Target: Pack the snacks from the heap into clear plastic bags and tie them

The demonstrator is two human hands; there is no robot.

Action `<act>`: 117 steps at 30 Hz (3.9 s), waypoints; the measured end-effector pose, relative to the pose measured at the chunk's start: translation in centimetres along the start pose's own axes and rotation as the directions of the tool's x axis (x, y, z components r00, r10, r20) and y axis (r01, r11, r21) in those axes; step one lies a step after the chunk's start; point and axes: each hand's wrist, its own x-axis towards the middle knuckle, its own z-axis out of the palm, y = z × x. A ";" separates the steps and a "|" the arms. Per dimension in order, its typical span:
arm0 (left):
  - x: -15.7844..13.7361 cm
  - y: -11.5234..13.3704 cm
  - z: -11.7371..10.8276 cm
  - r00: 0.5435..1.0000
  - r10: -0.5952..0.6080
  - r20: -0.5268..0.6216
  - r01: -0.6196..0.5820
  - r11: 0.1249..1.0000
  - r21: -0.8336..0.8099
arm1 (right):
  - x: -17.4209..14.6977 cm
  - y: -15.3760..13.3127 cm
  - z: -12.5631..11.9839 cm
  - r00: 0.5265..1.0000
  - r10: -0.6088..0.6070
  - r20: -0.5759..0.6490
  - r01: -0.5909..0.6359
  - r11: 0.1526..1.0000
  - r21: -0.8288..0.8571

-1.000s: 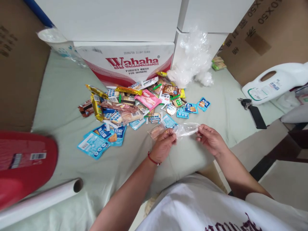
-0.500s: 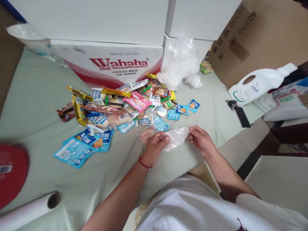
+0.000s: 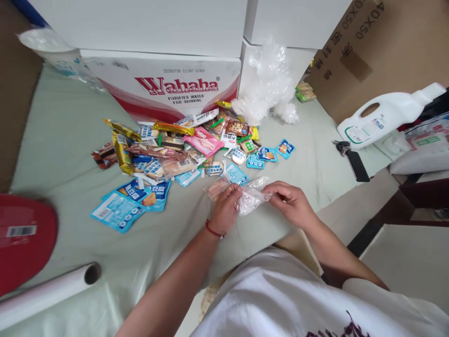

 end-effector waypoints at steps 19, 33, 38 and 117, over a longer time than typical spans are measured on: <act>0.2 -0.2 -0.3 0.999 0.032 -0.004 -0.033 0.979 -0.202 | -2.1 1.3 -7.5 0.956 -0.294 0.010 0.272 0.870 -0.411; 0.1 0.2 -0.6 1.000 -0.027 0.010 0.029 0.948 -0.317 | -3.0 1.4 -2.9 0.986 0.001 0.167 0.022 0.990 -0.139; -0.5 0.8 -0.6 0.978 0.012 0.210 0.034 0.976 -0.216 | -1.9 1.0 -1.7 0.856 0.516 -0.028 -0.446 0.765 0.465; -1.3 0.0 -0.2 0.810 0.326 0.487 -0.557 0.688 0.466 | 1.3 1.9 1.2 0.929 0.369 -0.003 -0.365 0.920 0.140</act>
